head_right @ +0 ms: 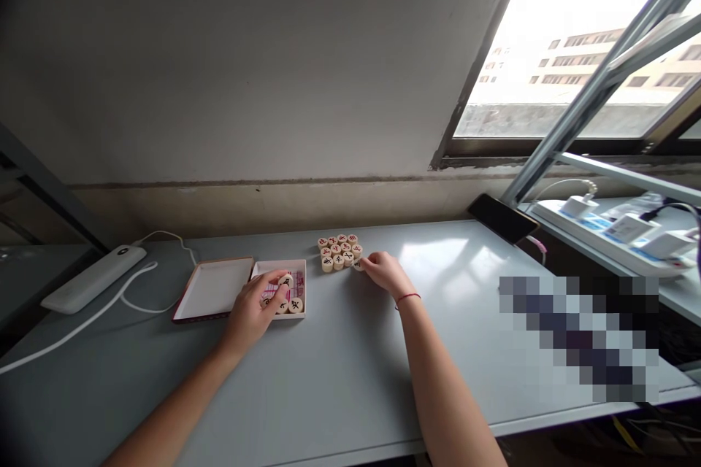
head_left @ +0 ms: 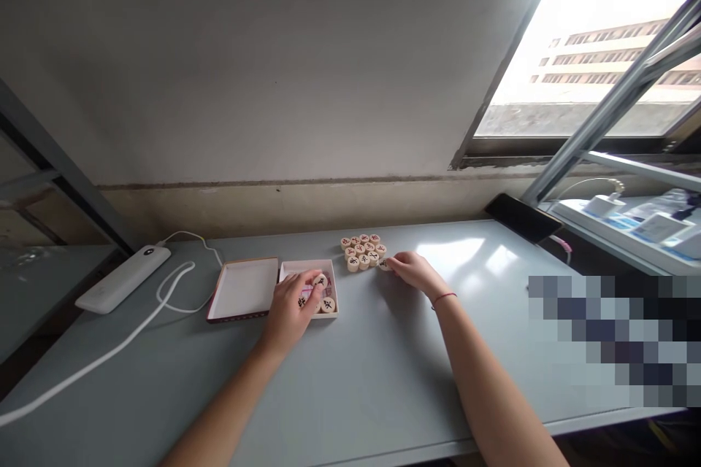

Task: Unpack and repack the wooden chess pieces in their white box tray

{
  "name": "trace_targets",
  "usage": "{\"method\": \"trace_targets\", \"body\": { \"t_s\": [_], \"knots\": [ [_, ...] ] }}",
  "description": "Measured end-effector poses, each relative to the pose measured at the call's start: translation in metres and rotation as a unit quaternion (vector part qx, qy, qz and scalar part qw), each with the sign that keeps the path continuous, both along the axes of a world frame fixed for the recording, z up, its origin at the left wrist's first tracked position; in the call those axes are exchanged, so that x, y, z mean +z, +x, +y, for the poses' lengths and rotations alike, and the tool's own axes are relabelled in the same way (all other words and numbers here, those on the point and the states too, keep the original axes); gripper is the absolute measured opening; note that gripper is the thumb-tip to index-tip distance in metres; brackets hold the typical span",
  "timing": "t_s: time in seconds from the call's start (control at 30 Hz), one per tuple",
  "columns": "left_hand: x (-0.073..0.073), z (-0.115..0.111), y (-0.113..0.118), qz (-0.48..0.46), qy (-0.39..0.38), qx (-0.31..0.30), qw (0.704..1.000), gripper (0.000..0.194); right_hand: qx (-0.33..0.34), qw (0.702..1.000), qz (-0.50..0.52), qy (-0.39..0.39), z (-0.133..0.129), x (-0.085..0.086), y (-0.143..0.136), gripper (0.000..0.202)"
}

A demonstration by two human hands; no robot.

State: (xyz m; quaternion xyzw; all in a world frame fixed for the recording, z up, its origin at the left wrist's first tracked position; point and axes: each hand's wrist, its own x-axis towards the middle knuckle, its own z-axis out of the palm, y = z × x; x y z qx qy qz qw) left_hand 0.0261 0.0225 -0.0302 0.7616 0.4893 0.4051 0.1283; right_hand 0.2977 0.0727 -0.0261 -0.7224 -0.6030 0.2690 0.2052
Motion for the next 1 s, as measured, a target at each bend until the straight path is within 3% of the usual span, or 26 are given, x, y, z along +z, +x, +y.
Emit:
{"method": "trace_targets", "body": {
  "t_s": [0.13,0.23,0.33,0.4,0.5,0.57,0.63,0.8,0.9,1.0],
  "knots": [
    [0.002,-0.002,0.001,0.005,0.004,-0.002,1.000,0.020,-0.027,0.999,-0.043,0.016,0.001,0.001,-0.001,0.027],
    [0.001,-0.002,0.001,-0.005,0.001,0.002,1.000,0.017,-0.022,0.994,-0.068,0.079,-0.003,0.007,-0.014,0.023],
    [0.000,-0.002,0.002,-0.012,0.002,0.003,1.000,0.013,0.128,0.983,0.027,0.127,-0.016,0.016,-0.044,0.031],
    [-0.001,-0.003,0.003,-0.009,0.002,0.001,1.000,0.014,0.254,0.955,0.114,0.103,-0.027,0.021,-0.066,0.035],
    [-0.001,-0.004,0.004,-0.002,-0.001,-0.003,1.000,0.015,0.317,0.931,0.154,0.092,-0.037,0.026,-0.087,0.039],
    [0.000,-0.004,0.002,0.012,0.006,-0.008,1.000,0.016,0.308,0.934,0.157,0.093,-0.036,0.026,-0.085,0.041],
    [0.002,-0.001,-0.002,0.038,0.017,0.000,0.999,0.019,0.258,0.949,0.155,0.096,-0.028,0.025,-0.069,0.039],
    [0.004,0.016,-0.029,0.070,0.033,0.088,0.993,0.024,0.037,0.998,0.013,0.057,-0.004,0.014,-0.015,0.031],
    [0.001,0.025,-0.043,0.091,-0.020,0.154,0.984,0.024,0.014,1.000,-0.019,-0.001,0.002,0.006,0.000,0.029],
    [-0.002,0.027,-0.048,0.134,-0.092,0.193,0.968,0.024,0.013,1.000,-0.018,-0.011,0.003,0.002,0.003,0.031]
  ]
}}
